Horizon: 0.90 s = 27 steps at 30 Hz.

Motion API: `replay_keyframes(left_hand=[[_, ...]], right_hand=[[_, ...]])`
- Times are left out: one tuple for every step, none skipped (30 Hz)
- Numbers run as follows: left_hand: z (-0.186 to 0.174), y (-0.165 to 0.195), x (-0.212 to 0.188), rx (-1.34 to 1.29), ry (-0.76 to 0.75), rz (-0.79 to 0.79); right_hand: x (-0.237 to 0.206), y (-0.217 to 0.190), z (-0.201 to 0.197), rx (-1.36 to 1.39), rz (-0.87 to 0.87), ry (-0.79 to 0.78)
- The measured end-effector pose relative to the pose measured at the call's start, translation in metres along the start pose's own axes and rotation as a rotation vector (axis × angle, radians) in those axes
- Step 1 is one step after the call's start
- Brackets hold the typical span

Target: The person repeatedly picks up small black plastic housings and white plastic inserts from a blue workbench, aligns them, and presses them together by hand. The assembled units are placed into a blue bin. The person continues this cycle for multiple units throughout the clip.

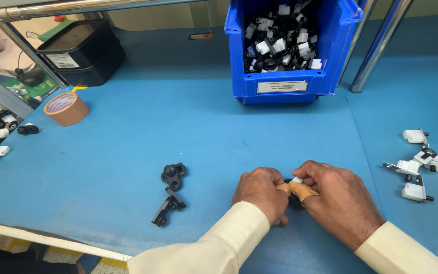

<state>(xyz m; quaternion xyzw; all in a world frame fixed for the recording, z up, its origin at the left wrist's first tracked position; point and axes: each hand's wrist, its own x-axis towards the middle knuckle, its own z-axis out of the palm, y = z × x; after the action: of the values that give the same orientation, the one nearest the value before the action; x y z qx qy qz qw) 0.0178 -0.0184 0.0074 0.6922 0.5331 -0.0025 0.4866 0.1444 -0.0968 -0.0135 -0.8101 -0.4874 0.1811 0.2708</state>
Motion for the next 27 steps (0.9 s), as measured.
replay_keyframes(left_hand=[[0.002,-0.002,0.001,0.043,0.011,0.017],[0.004,-0.003,0.002,0.089,0.020,0.035],[0.008,-0.005,0.001,0.151,0.088,0.102],[0.013,-0.007,-0.001,0.211,0.157,0.168],[0.016,-0.008,-0.001,0.270,0.228,0.233],[0.016,-0.008,-0.001,0.239,0.230,0.221],[0.018,-0.008,-0.002,0.209,0.232,0.210],[0.018,-0.008,-0.003,0.178,0.234,0.199],[0.017,-0.008,-0.004,0.087,0.186,0.142],[0.015,-0.007,-0.005,-0.004,0.136,0.086],[0.013,-0.007,-0.007,-0.093,0.085,0.032],[0.012,-0.005,-0.008,-0.138,0.082,-0.012],[0.012,-0.004,-0.008,-0.183,0.080,-0.055],[0.010,-0.004,-0.009,-0.229,0.081,-0.100],[0.010,-0.004,-0.010,-0.262,0.060,-0.042],[0.010,-0.005,-0.011,-0.292,0.034,0.017],[0.010,-0.007,-0.011,-0.323,0.010,0.077],[0.011,-0.008,-0.011,-0.318,0.008,0.096],[0.012,-0.009,-0.011,-0.314,0.007,0.117],[0.013,-0.010,-0.011,-0.309,0.003,0.138],[0.014,-0.011,-0.010,-0.313,-0.018,0.129],[0.015,-0.013,-0.010,-0.320,-0.036,0.119],[0.015,-0.015,-0.010,-0.327,-0.052,0.109],[0.015,-0.016,-0.009,-0.325,-0.067,0.121],[0.015,-0.017,-0.007,-0.322,-0.084,0.134],[0.014,-0.018,-0.004,-0.319,-0.099,0.146],[0.013,-0.020,-0.002,-0.436,-0.120,0.106]], right_hand=[[0.002,-0.002,0.000,-0.013,0.038,-0.013],[0.004,-0.003,-0.001,-0.024,0.078,-0.024],[0.006,-0.004,0.000,0.134,0.179,-0.036],[0.009,-0.004,0.000,0.291,0.277,-0.051],[0.012,-0.004,0.001,0.449,0.370,-0.069],[0.013,-0.004,0.002,0.494,0.380,-0.054],[0.013,-0.003,0.003,0.538,0.390,-0.038],[0.013,-0.003,0.003,0.582,0.399,-0.022],[0.013,-0.003,0.004,0.584,0.428,-0.032],[0.012,-0.003,0.003,0.587,0.458,-0.040],[0.011,-0.003,0.003,0.590,0.488,-0.047],[0.010,-0.005,0.002,0.570,0.501,-0.053],[0.010,-0.006,0.002,0.551,0.513,-0.058],[0.010,-0.008,0.001,0.531,0.525,-0.067],[0.009,-0.010,0.001,0.545,0.498,-0.055],[0.007,-0.011,0.001,0.560,0.476,-0.041],[0.005,-0.012,0.000,0.574,0.453,-0.027],[0.005,-0.014,0.001,0.564,0.458,0.001],[0.004,-0.016,0.002,0.553,0.461,0.030],[0.003,-0.017,0.002,0.543,0.467,0.061],[0.002,-0.017,0.003,0.531,0.476,0.077],[0.002,-0.018,0.003,0.518,0.482,0.090],[0.001,-0.019,0.003,0.505,0.486,0.102],[0.000,-0.019,0.003,0.416,0.451,0.100],[-0.001,-0.019,0.003,0.328,0.417,0.098],[-0.002,-0.019,0.003,0.242,0.379,0.094],[-0.004,-0.019,0.003,0.348,0.376,0.046]])
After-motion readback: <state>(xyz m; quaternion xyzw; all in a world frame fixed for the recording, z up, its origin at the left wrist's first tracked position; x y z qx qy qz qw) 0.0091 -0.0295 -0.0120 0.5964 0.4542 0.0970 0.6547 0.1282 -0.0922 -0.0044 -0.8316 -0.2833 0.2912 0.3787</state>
